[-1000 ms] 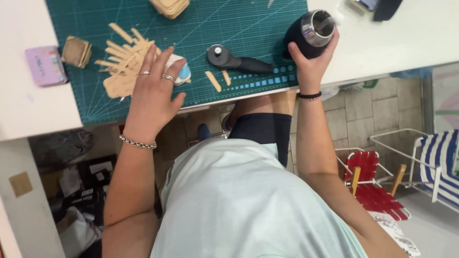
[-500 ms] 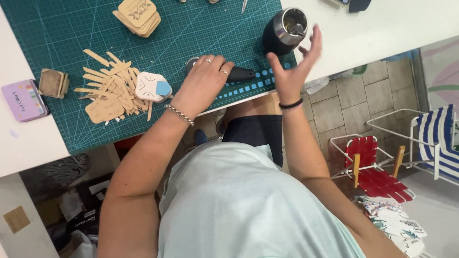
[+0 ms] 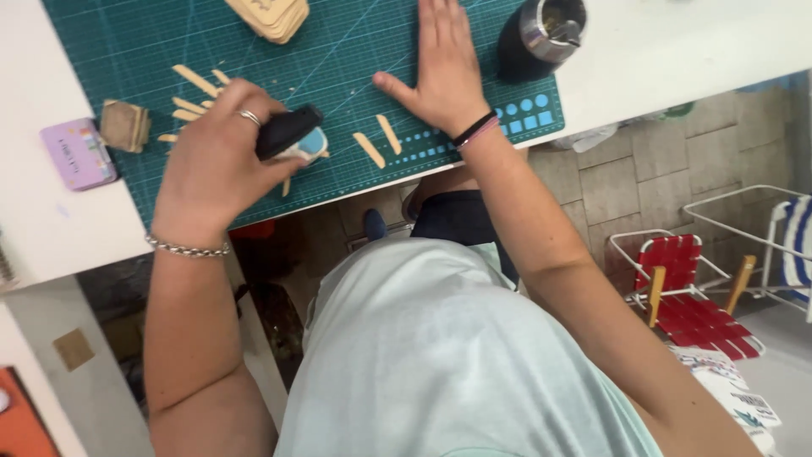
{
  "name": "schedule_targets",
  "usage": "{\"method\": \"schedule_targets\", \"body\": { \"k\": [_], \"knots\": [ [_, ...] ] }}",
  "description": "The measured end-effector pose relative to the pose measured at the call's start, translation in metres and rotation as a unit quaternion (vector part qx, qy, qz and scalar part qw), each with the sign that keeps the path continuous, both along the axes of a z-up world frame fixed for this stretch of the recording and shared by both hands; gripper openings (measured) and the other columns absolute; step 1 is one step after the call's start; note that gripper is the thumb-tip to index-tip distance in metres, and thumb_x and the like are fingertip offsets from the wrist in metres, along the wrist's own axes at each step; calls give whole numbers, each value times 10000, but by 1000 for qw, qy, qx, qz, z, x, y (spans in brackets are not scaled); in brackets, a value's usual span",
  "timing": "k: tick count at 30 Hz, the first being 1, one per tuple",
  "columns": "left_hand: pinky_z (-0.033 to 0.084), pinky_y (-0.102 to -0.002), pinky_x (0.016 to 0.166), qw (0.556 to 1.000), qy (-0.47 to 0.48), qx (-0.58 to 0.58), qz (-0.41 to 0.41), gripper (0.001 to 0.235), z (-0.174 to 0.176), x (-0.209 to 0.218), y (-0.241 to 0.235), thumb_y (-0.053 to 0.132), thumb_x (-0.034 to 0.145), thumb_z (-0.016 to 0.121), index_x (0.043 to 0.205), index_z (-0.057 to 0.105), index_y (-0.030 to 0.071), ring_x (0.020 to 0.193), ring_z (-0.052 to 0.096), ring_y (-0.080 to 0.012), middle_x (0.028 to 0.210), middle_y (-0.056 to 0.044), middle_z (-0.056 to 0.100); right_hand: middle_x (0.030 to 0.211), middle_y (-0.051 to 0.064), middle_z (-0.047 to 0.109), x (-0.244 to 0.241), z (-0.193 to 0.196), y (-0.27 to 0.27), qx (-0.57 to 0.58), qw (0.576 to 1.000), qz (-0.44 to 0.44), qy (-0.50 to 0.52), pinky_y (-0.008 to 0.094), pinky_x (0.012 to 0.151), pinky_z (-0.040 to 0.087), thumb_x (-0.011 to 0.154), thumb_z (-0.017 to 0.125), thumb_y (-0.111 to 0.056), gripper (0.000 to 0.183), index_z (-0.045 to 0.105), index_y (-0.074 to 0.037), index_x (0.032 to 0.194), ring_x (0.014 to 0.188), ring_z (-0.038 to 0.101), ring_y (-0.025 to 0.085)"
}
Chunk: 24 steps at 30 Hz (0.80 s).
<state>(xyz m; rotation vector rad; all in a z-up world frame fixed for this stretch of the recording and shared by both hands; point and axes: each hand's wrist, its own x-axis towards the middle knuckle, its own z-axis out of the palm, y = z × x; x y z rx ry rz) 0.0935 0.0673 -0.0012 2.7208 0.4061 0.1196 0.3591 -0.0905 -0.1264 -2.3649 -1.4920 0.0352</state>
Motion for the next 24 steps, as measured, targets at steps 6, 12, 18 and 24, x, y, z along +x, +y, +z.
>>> {"method": "schedule_targets", "body": {
  "k": [6, 12, 18, 24],
  "knots": [
    [545, -516, 780, 994, 94, -47, 4, 779, -21, 3, 2, 156, 694, 848, 1409, 546, 86, 1062, 644, -334, 1540, -43, 455, 1677, 220, 162, -9, 1, 6, -15, 998, 54, 7, 509, 1300, 66, 941, 347, -860, 1112, 59, 4, 1580, 1570, 114, 370],
    [556, -468, 763, 1000, 14, -22, -8, 530, -15, -5, 7, 181, 799, 828, 1268, 634, 27, 970, 673, -332, 1281, -114, 654, 1652, 253, 140, -74, 19, 14, -19, 986, 163, 33, 525, 1288, 109, 866, 160, -859, 1141, 85, 37, 1568, 1550, 116, 412],
    [470, -509, 1013, 992, -80, -12, 100, 573, 39, -85, 3, 157, 891, 847, 1354, 600, -73, 1193, 590, -408, 1335, -247, 631, 1668, 218, 76, -131, 21, 57, -66, 979, 187, 56, 465, 1299, 47, 874, 156, -852, 1134, 55, 33, 1576, 1558, 36, 353],
    [494, -541, 1079, 973, -147, 57, 169, 588, 43, -163, -24, 18, 915, 901, 1389, 580, -117, 1269, 590, -466, 1367, -316, 612, 1666, 199, 99, -161, 15, 115, -47, 980, 191, 25, 447, 1310, 52, 968, 319, -846, 1094, 108, 31, 1586, 1556, 45, 319]
  ]
}}
